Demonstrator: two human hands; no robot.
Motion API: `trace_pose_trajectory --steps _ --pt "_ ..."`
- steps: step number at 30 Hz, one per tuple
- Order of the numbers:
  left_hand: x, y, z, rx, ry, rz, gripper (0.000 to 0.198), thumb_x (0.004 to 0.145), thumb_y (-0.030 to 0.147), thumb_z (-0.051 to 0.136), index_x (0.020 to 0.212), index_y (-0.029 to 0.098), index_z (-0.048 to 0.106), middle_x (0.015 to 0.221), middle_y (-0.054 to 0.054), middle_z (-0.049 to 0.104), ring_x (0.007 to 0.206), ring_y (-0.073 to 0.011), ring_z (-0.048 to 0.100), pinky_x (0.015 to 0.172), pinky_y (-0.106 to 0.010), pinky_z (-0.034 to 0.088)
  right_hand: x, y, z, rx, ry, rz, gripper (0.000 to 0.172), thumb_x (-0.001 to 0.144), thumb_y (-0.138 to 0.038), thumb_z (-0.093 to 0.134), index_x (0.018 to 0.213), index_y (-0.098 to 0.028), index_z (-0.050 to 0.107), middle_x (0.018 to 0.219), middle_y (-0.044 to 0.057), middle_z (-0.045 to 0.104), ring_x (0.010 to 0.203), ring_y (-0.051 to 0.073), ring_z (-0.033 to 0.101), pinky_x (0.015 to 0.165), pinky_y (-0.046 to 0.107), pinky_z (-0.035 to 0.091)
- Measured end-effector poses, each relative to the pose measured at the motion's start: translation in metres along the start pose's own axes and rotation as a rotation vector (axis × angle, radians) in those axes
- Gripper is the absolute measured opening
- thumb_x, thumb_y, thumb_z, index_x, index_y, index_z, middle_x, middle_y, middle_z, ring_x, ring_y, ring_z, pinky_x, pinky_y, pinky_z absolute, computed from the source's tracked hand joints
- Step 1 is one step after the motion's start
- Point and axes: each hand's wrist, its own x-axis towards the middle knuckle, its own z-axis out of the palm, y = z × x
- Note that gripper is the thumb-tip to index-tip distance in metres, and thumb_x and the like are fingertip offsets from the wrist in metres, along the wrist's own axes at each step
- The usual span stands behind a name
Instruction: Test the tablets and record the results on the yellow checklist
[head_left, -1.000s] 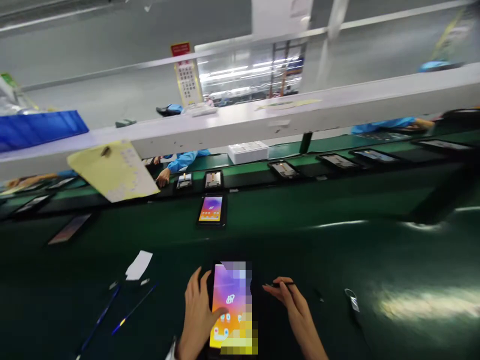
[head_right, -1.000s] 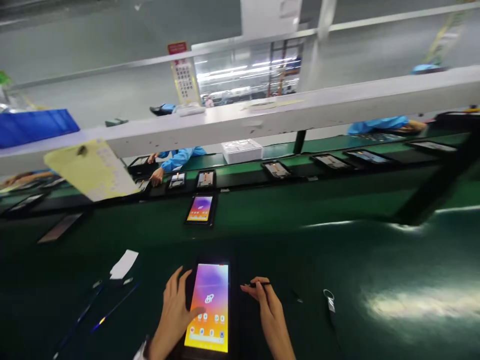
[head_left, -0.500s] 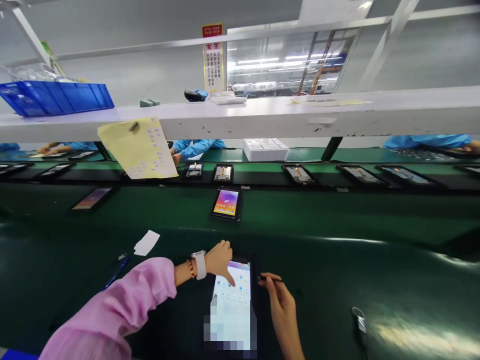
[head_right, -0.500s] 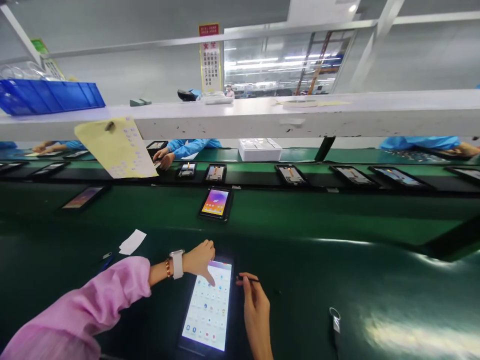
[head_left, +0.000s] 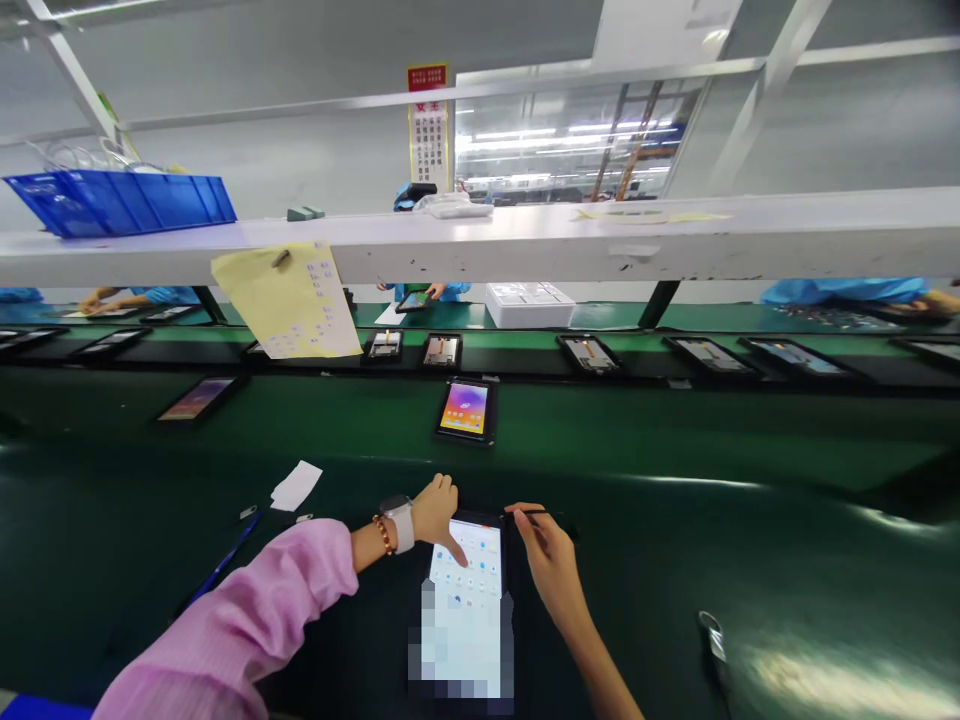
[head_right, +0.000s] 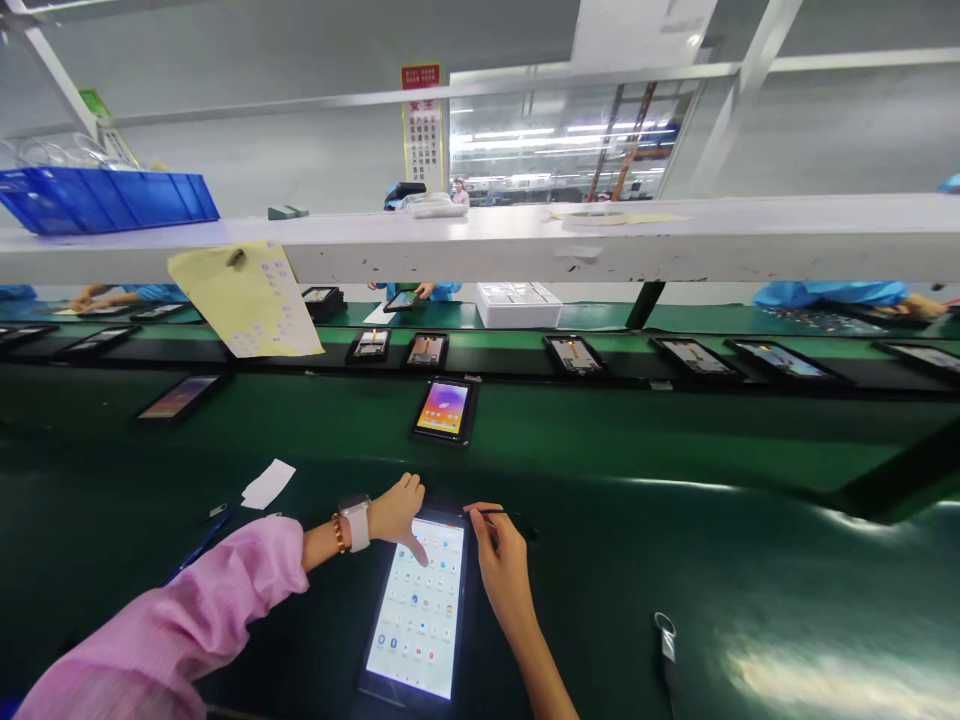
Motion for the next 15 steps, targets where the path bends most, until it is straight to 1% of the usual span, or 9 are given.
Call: trace_pose_trajectory --steps 2,3,5,6,8,10,11,13,15 --pt "-0.004 0.003 -0.010 -0.092 0.009 -0.030 0.081 0.028 0.083 0.082 0.069 0.022 0.045 0.088 -0.010 0.057 0.096 -0.0363 0.052 0.095 -0.049 0.041 0.006 -0.001 0.002 0.012 -0.013 -0.007 0.058 0.094 -0.070 0.053 0.093 -0.015 0.073 0.101 0.014 0.070 0.086 0.027 0.066 0.069 0.033 0.051" --pt "-0.008 0.006 -0.015 -0.145 0.014 -0.053 0.081 0.029 0.077 0.085 0.073 0.022 0.046 0.087 -0.008 0.057 0.091 -0.0338 0.055 0.089 -0.047 0.045 0.011 -0.004 0.003 0.023 -0.029 -0.011 0.060 0.093 -0.072 0.053 0.092 -0.015 0.073 0.099 0.014 0.070 0.087 0.027 0.066 0.073 0.034 0.053" --pt "-0.020 0.017 -0.022 -0.258 0.054 -0.112 0.077 0.037 0.062 0.092 0.086 0.019 0.050 0.088 -0.005 0.060 0.083 -0.0292 0.059 0.078 -0.042 0.049 0.023 -0.016 0.006 0.055 -0.092 -0.020 0.061 0.092 -0.073 0.054 0.091 -0.015 0.073 0.096 0.014 0.071 0.089 0.028 0.068 0.079 0.037 0.055" --pt "-0.029 0.024 -0.024 -0.314 0.097 -0.142 0.076 0.043 0.052 0.094 0.097 0.019 0.051 0.092 -0.004 0.062 0.085 -0.0278 0.061 0.077 -0.040 0.050 0.030 -0.025 0.007 0.076 -0.143 -0.026 0.060 0.091 -0.073 0.056 0.090 -0.015 0.073 0.095 0.013 0.071 0.089 0.028 0.068 0.081 0.038 0.055" --pt "-0.048 0.044 -0.024 -0.404 0.211 -0.193 0.080 0.058 0.035 0.090 0.122 0.020 0.044 0.108 -0.005 0.063 0.098 -0.0256 0.063 0.084 -0.037 0.052 0.041 -0.044 0.010 0.119 -0.264 -0.036 0.056 0.090 -0.071 0.060 0.088 -0.016 0.073 0.092 0.011 0.071 0.088 0.027 0.069 0.081 0.037 0.056" --pt "-0.069 0.065 -0.018 -0.511 0.357 -0.227 0.086 0.069 0.023 0.081 0.138 0.024 0.030 0.122 -0.006 0.059 0.111 -0.0228 0.061 0.096 -0.035 0.052 0.047 -0.063 0.011 0.166 -0.379 -0.038 0.051 0.092 -0.066 0.062 0.089 -0.016 0.072 0.092 0.010 0.071 0.087 0.026 0.070 0.081 0.035 0.057" --pt "-0.079 0.075 -0.013 -0.588 0.430 -0.234 0.087 0.073 0.021 0.076 0.142 0.026 0.024 0.126 -0.007 0.058 0.114 -0.0221 0.061 0.100 -0.036 0.051 0.049 -0.072 0.011 0.191 -0.427 -0.035 0.049 0.093 -0.064 0.062 0.091 -0.016 0.072 0.091 0.009 0.071 0.086 0.025 0.070 0.081 0.035 0.057" --pt "-0.095 0.091 -0.004 -0.774 0.546 -0.228 0.086 0.077 0.023 0.072 0.145 0.028 0.021 0.126 -0.007 0.058 0.116 -0.0229 0.062 0.103 -0.038 0.052 0.048 -0.087 0.010 0.239 -0.512 -0.022 0.046 0.095 -0.062 0.061 0.094 -0.016 0.070 0.089 0.008 0.071 0.083 0.023 0.071 0.079 0.034 0.058" --pt "-0.105 0.100 0.005 -0.936 0.604 -0.211 0.086 0.079 0.030 0.072 0.147 0.028 0.019 0.128 -0.008 0.059 0.118 -0.0247 0.063 0.105 -0.040 0.053 0.044 -0.097 0.008 0.270 -0.578 -0.014 0.043 0.097 -0.058 0.060 0.096 -0.016 0.069 0.089 0.007 0.070 0.081 0.022 0.072 0.076 0.032 0.058"
